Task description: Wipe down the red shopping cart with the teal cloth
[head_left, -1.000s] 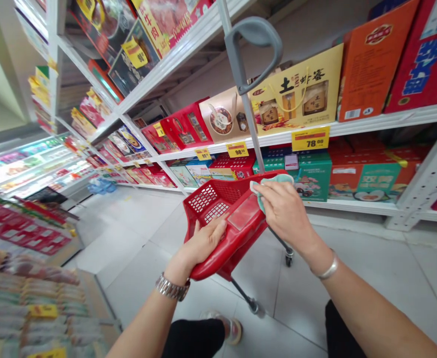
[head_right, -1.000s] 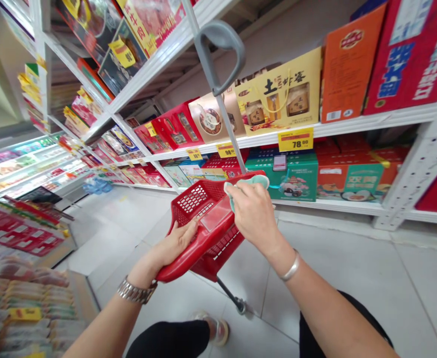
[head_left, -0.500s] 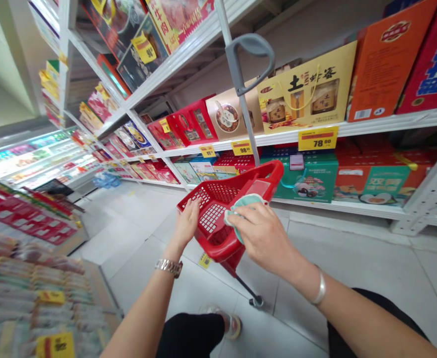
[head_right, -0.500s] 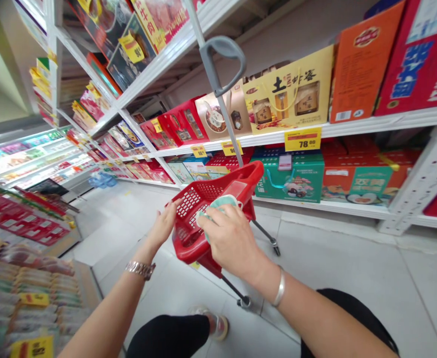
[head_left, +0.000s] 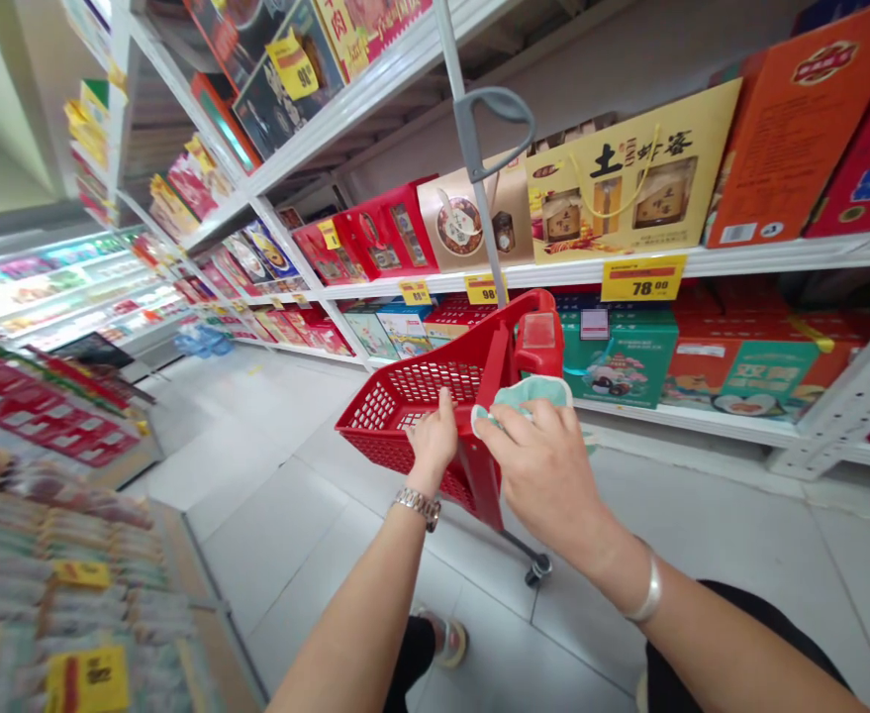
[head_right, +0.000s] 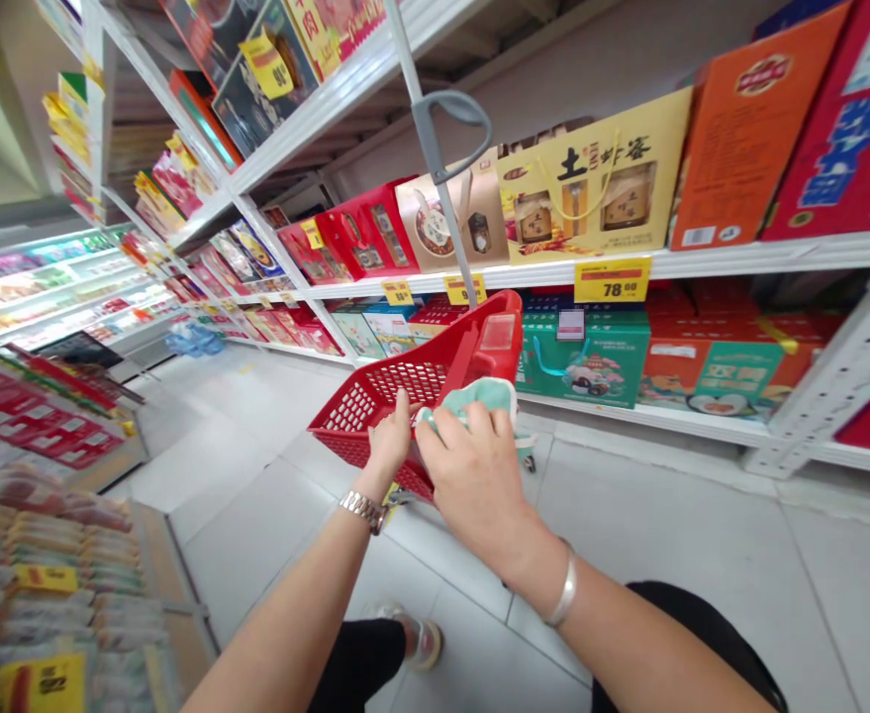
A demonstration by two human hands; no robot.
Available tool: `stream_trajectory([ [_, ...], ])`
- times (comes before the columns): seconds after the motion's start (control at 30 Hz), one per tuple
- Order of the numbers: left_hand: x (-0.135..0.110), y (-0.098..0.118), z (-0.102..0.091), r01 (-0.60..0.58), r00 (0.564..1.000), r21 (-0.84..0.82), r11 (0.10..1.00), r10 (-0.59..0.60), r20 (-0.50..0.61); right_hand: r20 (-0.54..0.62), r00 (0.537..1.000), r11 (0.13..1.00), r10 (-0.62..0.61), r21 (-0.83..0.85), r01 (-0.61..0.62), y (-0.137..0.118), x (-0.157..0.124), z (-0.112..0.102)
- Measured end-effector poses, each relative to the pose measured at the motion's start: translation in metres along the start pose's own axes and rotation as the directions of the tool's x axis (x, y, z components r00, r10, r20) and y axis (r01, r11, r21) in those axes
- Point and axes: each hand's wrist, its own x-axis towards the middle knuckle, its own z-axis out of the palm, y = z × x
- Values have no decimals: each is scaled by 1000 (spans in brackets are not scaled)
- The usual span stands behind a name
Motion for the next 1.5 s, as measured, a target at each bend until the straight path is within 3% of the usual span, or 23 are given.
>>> stream_trajectory([
  [0.1,-14,24,9,-6,999,16,1000,5,37,41,999,999,11,-53,-9,1,1,7],
  [0.17,-25,34,17,-70,997,-42,997,71,20,25,998,995,63,-84,-61,14,3,11],
  [0.27,-35,26,22,-224,975,-162,961,220,-43,-50,988,978,148,-138,-154,45,4,12],
  [0.33,-32,2,19,-275,959,-144,951,261,-113,-70,985,972,158,-163,-167,70,4,11],
  [0.43,-19,-61,8,-174,966,79,982,185,-183,-71,985,968,160,-185,-170,102,2,11],
  [0.5,-11,-109,4,-119,983,207,971,144,-111,-77,982,964,172,-193,-184,115,0,14],
  [0.57,-10,-151,5,-173,985,283,943,169,39,-53,983,964,176,-195,-183,119,-2,20],
  [0.67,-19,-184,18,-215,973,314,925,175,152,68,987,976,144,-173,-131,106,-4,38],
  [0.73,-29,-183,30,-171,982,290,942,140,123,168,980,989,104,-126,-84,85,-9,55],
  [0.83,-41,-163,43,-98,995,220,971,90,48,262,965,1000,22,15,-27,42,-24,83],
  [0.97,-51,-134,52,-11,1000,134,991,14,-26,219,960,964,-173,239,119,-10,-46,111],
  [1.07,-57,-121,54,32,998,101,994,-27,-52,191,941,931,-278,297,214,-19,-51,117],
  [1.2,-62,-112,54,67,996,117,991,-60,-62,200,948,955,-249,216,205,25,-44,106],
  [1.37,-70,-102,51,111,994,131,985,-107,-34,73,997,999,15,41,-18,116,-31,86],
  [1.5,-85,-89,54,135,990,143,980,-130,-48,-46,987,987,152,65,-149,149,-29,92],
])
